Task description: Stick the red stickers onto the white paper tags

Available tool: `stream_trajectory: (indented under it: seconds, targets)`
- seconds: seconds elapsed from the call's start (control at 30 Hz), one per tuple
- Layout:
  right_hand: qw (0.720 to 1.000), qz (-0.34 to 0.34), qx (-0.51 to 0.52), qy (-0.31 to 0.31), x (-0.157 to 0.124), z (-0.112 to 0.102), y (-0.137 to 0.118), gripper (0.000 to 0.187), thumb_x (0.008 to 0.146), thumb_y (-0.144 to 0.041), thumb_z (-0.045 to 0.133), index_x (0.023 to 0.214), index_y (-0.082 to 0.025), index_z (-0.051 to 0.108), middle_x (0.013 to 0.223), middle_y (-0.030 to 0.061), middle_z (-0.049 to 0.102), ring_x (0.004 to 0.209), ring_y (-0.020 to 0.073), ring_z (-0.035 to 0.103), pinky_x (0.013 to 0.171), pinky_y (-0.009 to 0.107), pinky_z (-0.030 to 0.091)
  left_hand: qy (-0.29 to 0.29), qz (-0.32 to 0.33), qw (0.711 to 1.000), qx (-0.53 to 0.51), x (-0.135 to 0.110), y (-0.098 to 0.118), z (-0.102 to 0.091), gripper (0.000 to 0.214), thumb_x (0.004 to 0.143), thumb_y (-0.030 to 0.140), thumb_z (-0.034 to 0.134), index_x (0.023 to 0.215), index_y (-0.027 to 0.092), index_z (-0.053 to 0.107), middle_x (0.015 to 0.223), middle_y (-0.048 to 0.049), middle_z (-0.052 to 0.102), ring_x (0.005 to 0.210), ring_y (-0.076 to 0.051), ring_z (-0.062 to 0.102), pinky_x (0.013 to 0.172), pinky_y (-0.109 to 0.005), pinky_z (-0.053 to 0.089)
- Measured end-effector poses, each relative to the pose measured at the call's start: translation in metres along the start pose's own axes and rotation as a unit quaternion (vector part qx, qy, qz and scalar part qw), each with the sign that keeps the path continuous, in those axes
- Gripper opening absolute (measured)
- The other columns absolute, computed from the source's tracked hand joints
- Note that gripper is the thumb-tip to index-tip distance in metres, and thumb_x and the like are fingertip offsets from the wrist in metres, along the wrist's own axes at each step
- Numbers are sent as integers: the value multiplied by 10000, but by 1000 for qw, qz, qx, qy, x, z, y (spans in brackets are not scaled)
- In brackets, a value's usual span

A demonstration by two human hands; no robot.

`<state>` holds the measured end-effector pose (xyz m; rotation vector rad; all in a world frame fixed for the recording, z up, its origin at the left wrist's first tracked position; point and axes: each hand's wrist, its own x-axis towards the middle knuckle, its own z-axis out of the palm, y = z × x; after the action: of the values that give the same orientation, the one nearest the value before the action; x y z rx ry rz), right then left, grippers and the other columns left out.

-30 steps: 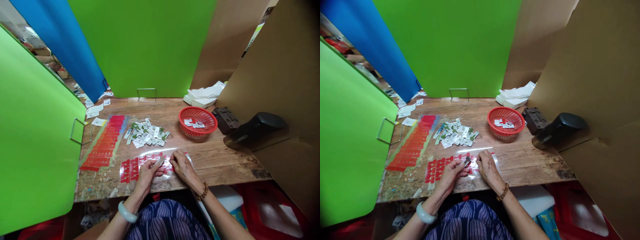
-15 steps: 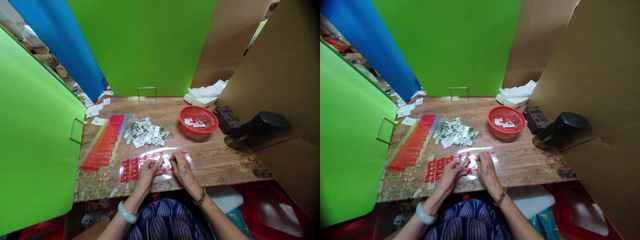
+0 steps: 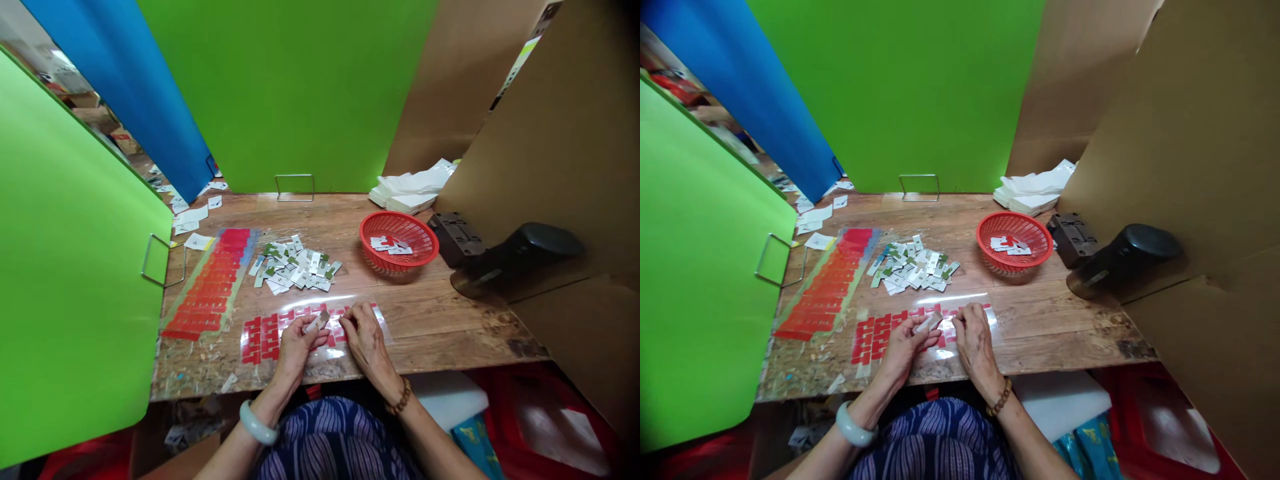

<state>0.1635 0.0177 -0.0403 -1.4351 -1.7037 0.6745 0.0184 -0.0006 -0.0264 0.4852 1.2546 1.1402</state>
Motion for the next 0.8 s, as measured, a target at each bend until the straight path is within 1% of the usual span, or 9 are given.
stream_trajectory:
  seconds: [0.13,0.27,0.37,0.43,0.53,0.6,0.67,0.8]
  targets:
    - [1000,-12,-7,-11,0,2,3,103,738,-97,517,723,-196,491,767,28,488,752,181,459,690,310,382,3,-1,1000,0,2,-2,-1,279,661,148,705,903,89,578,811,-114,691,708,-181,685,661,-247,543]
    - [999,-11,27,-40,2,-5,-1,117,739,-108,514,664,-195,493,716,13,508,730,170,464,687,305,374,10,-12,1000,-9,4,-2,-1,235,661,109,698,866,97,583,819,-109,692,709,-176,685,650,-235,545]
    - [993,18,84,-75,3,-12,-3,107,743,-152,541,647,-189,511,694,-1,533,724,160,485,697,298,383,8,-20,1000,-21,4,-1,-1,215,663,84,689,849,103,581,833,-104,692,713,-174,685,649,-233,548]
    - [985,47,132,-99,5,-16,-3,91,742,-187,557,658,-184,522,697,-6,543,709,148,495,683,282,394,9,-28,999,-23,5,0,-1,209,678,65,669,861,103,577,834,-106,693,714,-173,686,645,-229,548]
    - [972,87,192,-109,6,-19,-1,95,752,-241,565,692,-180,525,683,-12,536,654,127,489,624,249,403,5,-38,999,-24,6,2,-2,214,688,48,652,878,102,571,831,-112,693,713,-178,688,641,-231,550]
    - [969,96,210,-92,6,-20,-2,114,750,-262,574,694,-179,519,664,-15,525,620,118,478,594,236,402,-7,-48,999,-26,4,4,-4,239,679,49,663,888,104,564,821,-114,693,707,-185,689,650,-247,553]
    - [971,90,208,-74,4,-22,-6,121,745,-263,581,684,-181,517,659,-14,525,618,119,481,596,236,406,-31,-64,997,-28,0,7,-6,272,668,57,677,906,107,557,814,-116,694,702,-190,690,655,-258,555]
    - [982,47,166,-72,-1,-27,-21,89,751,-242,576,693,-190,533,694,-2,552,667,138,509,627,249,406,-91,-93,991,-28,-16,20,-7,342,621,39,703,926,109,565,825,-110,696,732,-192,688,686,-260,549]
